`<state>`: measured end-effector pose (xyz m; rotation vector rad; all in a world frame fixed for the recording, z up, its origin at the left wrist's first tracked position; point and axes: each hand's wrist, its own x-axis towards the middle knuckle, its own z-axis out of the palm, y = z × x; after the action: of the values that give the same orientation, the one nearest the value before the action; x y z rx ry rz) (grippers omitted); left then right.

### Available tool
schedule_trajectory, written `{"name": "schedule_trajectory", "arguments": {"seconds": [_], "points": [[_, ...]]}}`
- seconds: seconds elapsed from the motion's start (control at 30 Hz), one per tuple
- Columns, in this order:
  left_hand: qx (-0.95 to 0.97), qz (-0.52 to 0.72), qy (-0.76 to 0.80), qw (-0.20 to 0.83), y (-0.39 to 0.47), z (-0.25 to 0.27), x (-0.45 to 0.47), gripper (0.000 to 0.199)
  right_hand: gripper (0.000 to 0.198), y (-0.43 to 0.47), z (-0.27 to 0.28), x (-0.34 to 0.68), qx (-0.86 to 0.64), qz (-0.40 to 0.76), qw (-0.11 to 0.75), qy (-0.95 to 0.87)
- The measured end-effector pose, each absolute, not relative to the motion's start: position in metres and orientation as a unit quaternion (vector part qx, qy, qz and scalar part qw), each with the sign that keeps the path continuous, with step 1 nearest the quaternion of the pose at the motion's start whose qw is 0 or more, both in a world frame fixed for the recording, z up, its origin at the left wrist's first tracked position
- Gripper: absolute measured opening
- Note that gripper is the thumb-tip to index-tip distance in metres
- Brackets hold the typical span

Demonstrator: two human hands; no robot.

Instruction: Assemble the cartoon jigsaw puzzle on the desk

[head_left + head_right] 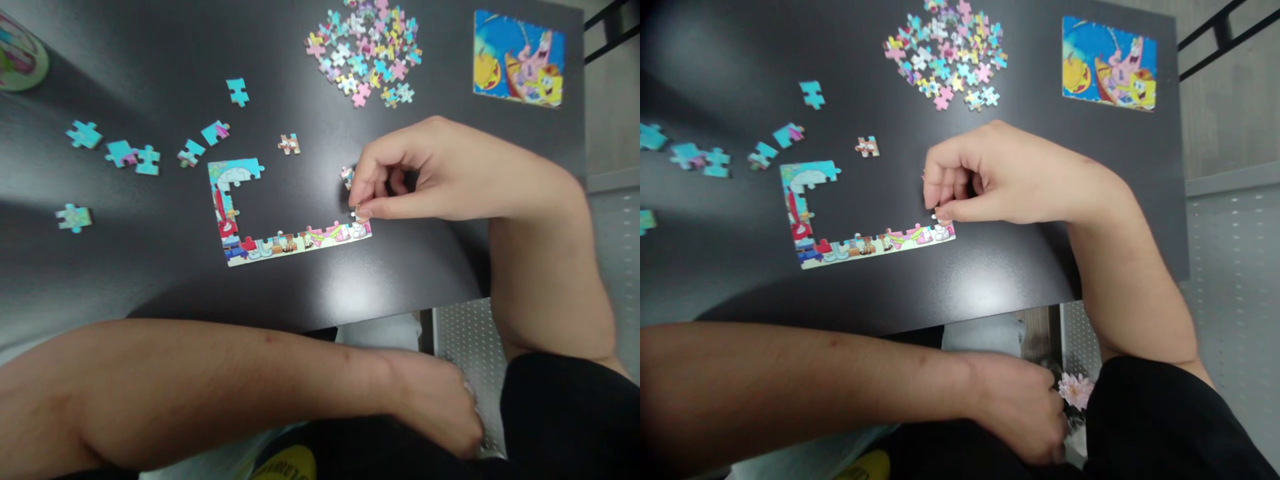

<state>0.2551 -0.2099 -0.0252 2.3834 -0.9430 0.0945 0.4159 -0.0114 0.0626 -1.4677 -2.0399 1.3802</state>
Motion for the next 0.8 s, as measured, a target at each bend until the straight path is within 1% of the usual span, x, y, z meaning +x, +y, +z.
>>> {"name": "schedule_trajectory", "arguments": {"seconds": [0.2, 0.27, 0.37, 0.43, 0.5, 0.63, 0.8], "points": [[0.897, 0.052, -0.345, 0.273, -0.215, -0.030, 0.252, 0.062, 0.027, -0.010, 0.059, 0.416, -0.499, 0.467, 0.165, -0.712], [0.903, 0.050, -0.337, 0.263, -0.218, -0.030, 0.251, 0.062, 0.021, -0.010, 0.057, 0.416, -0.502, 0.452, 0.183, -0.714], [0.904, 0.052, -0.338, 0.255, -0.221, -0.030, 0.252, 0.063, 0.015, -0.009, 0.054, 0.417, -0.528, 0.388, 0.213, -0.724], [0.903, 0.055, -0.341, 0.254, -0.221, -0.031, 0.253, 0.065, 0.015, -0.007, 0.053, 0.417, -0.545, 0.344, 0.202, -0.737], [0.903, 0.059, -0.342, 0.255, -0.220, -0.032, 0.253, 0.064, 0.014, -0.005, 0.053, 0.418, -0.548, 0.328, 0.178, -0.749], [0.901, 0.062, -0.341, 0.260, -0.218, -0.031, 0.253, 0.059, 0.008, -0.004, 0.055, 0.419, -0.552, 0.321, 0.148, -0.755], [0.904, 0.057, -0.341, 0.251, -0.217, -0.028, 0.250, 0.058, 0.011, -0.004, 0.054, 0.422, -0.536, 0.339, 0.159, -0.757]]}}
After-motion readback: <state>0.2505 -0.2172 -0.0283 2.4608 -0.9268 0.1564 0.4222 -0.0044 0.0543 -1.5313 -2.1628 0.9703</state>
